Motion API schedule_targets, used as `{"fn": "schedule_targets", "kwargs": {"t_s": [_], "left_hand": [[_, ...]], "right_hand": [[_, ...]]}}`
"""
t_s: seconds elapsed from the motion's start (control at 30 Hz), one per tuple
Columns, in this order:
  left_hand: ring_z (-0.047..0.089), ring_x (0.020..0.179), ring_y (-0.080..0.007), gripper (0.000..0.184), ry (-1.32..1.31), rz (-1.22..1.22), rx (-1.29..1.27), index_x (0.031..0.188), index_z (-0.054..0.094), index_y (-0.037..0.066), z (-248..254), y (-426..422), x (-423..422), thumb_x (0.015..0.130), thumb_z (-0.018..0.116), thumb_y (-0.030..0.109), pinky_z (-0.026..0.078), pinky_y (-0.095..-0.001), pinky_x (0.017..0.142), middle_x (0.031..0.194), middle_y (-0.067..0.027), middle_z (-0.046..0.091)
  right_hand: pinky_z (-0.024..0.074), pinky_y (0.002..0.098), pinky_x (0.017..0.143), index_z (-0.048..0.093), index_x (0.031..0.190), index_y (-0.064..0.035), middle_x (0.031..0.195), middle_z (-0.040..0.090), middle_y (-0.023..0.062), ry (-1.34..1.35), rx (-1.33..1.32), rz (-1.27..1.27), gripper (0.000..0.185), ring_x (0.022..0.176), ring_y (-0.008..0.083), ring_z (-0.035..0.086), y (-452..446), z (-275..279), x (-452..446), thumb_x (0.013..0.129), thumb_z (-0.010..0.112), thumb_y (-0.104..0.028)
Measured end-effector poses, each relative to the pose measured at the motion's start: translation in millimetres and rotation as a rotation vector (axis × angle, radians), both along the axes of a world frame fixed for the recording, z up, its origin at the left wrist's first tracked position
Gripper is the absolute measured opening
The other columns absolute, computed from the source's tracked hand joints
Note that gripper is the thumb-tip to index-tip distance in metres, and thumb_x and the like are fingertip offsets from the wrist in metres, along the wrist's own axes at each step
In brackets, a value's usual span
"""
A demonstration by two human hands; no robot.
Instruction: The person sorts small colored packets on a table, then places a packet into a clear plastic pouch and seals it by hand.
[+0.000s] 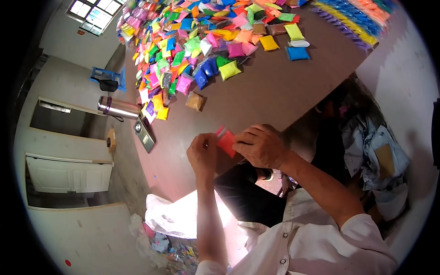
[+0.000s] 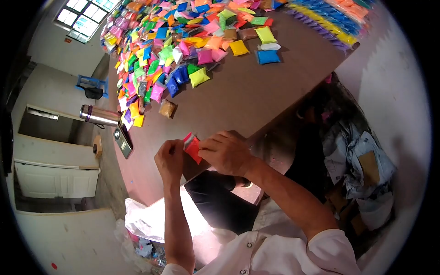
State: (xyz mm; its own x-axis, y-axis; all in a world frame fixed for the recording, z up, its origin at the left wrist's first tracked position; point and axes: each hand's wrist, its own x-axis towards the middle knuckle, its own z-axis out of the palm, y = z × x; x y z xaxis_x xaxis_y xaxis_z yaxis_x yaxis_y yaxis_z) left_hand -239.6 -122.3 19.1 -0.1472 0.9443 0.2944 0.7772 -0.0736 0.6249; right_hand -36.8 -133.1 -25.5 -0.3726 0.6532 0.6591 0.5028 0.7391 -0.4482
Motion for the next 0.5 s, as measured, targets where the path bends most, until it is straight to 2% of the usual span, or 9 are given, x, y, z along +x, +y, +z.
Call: {"fn": "schedule_targets", "kwargs": {"t_s": [0.1,0.17,0.3,0.37,0.5], "left_hand": [[0.071,0.069,-0.0238,0.011,-0.029,-0.061,0.051,0.091,0.075,-0.001,0.7,-14.8,16.7,0.092,0.076,0.01,0.055,-0.0328,0.068,0.082,-0.0144,0.075],[0.072,0.071,-0.0255,0.01,0.1,-0.124,0.034,0.091,0.076,-0.001,6.7,-17.5,24.3,0.091,0.075,0.008,0.056,-0.0336,0.069,0.081,-0.0144,0.075],[0.073,0.072,-0.0274,0.009,0.144,-0.13,0.036,0.09,0.075,-0.001,1.3,1.0,8.6,0.09,0.075,0.008,0.057,-0.0347,0.069,0.082,-0.0149,0.075],[0.073,0.071,-0.0262,0.01,0.132,-0.084,-0.006,0.09,0.076,-0.001,-12.0,10.5,-7.1,0.091,0.075,0.009,0.057,-0.0346,0.069,0.082,-0.0152,0.075],[0.072,0.071,-0.0224,0.012,0.065,-0.027,-0.02,0.091,0.076,-0.001,-3.7,7.2,-12.6,0.092,0.075,0.011,0.056,-0.0333,0.069,0.081,-0.0149,0.075]], "right_hand": [[0.0489,0.0388,0.101,0.076,0.098,-0.0156,0.112,0.071,-0.001,-0.017,0.016,-0.014,0.015,0.11,0.02,0.068,-0.7,-4.2,-1.2,0.084,0.071,-0.016],[0.049,0.0384,0.101,0.076,0.098,-0.0156,0.112,0.071,-0.0013,-0.014,0.02,-0.007,0.015,0.109,0.0197,0.068,0.5,-5.9,-1.9,0.083,0.071,-0.016],[0.0491,0.0374,0.101,0.076,0.098,-0.0157,0.112,0.071,-0.0012,-0.007,0.011,-0.01,0.016,0.109,0.0197,0.068,0.5,2.3,0.9,0.083,0.071,-0.017],[0.0492,0.0374,0.1,0.076,0.097,-0.0158,0.112,0.071,-0.0011,-0.001,0.018,-0.014,0.015,0.108,0.0197,0.068,0.8,1.5,0.3,0.083,0.071,-0.017],[0.0495,0.0375,0.099,0.076,0.097,-0.0158,0.111,0.071,-0.0009,-0.013,0.019,-0.014,0.015,0.106,0.0197,0.068,0.7,-1.2,-0.3,0.083,0.072,-0.017]]}}
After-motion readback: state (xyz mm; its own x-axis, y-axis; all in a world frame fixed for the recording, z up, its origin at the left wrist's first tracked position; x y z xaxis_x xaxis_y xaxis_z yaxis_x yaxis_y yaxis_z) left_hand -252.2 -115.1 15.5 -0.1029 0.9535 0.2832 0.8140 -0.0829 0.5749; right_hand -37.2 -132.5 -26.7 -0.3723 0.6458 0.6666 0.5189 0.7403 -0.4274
